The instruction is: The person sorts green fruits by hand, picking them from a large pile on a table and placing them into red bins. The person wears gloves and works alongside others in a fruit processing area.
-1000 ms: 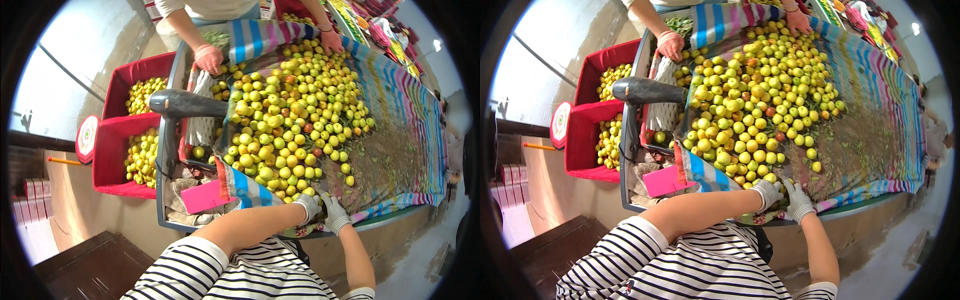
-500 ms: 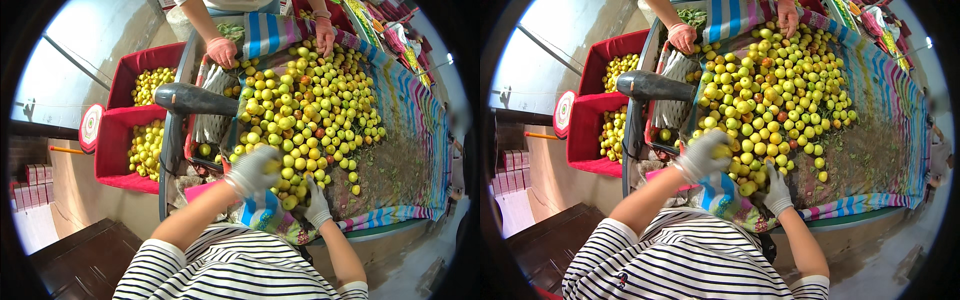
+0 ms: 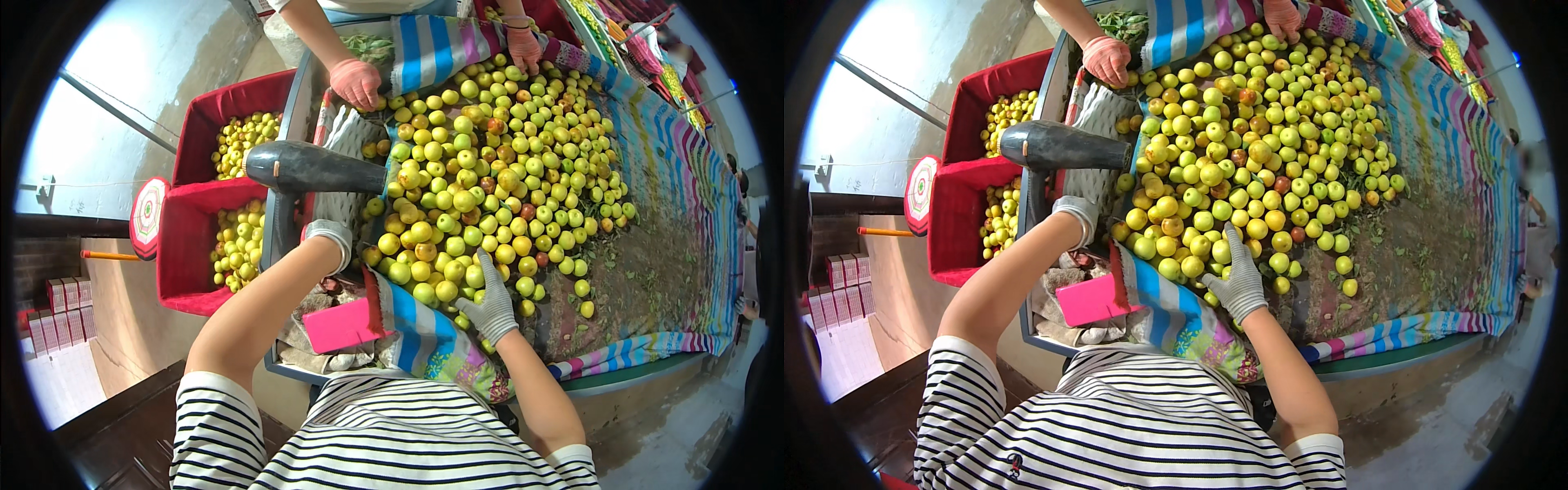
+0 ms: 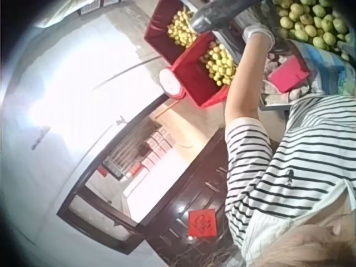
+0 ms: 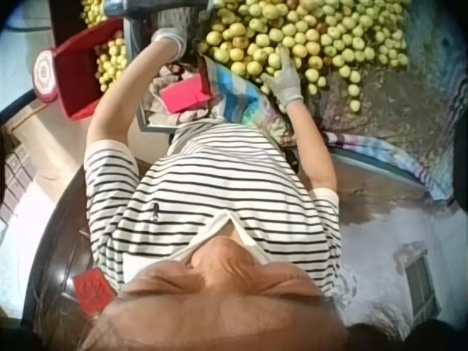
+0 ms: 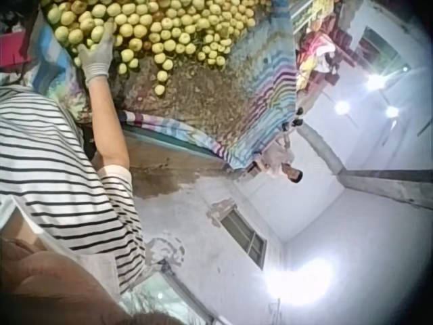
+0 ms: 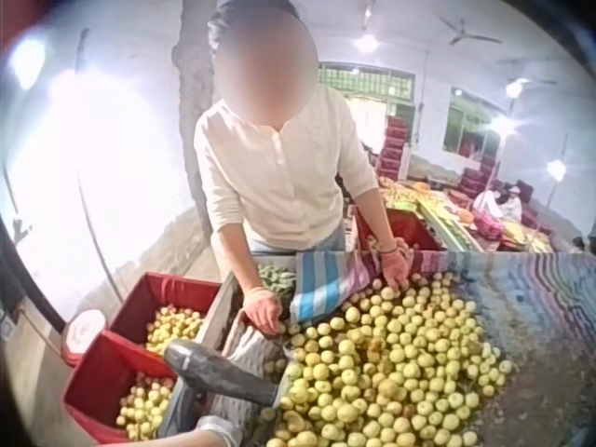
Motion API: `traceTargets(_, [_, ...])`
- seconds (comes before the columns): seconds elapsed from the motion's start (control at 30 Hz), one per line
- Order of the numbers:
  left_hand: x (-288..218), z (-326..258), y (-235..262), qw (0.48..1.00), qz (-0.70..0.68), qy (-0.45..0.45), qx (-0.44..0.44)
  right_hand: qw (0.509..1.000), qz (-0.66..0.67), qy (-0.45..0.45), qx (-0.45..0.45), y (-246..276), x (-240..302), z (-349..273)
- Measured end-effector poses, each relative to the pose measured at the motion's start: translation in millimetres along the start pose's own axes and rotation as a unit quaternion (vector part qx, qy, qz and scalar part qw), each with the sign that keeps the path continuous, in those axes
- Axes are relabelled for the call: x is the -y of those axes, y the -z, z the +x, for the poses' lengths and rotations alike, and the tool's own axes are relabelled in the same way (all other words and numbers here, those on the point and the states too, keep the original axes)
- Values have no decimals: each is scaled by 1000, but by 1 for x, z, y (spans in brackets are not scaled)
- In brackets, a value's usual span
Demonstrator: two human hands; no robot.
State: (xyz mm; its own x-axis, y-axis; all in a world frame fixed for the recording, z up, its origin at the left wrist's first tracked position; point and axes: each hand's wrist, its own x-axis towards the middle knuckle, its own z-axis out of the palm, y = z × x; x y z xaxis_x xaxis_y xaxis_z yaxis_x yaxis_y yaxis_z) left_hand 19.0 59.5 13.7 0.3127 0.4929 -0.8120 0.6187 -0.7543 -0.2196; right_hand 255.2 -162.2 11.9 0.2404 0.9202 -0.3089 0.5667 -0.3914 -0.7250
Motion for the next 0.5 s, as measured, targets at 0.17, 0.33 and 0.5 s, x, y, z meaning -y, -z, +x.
traceTargets(0.17, [1, 20, -17, 1000, -17, 23, -11, 994, 98, 0, -52, -3, -1, -15])
traceTargets(0.33, [16, -24, 35, 974, -211, 5, -82, 979, 185, -63, -52, -11, -19, -46])
traceTargets(0.5, [-11, 1, 9, 871, -437, -7, -226, 982, 168, -70, -39, -22, -36, -67])
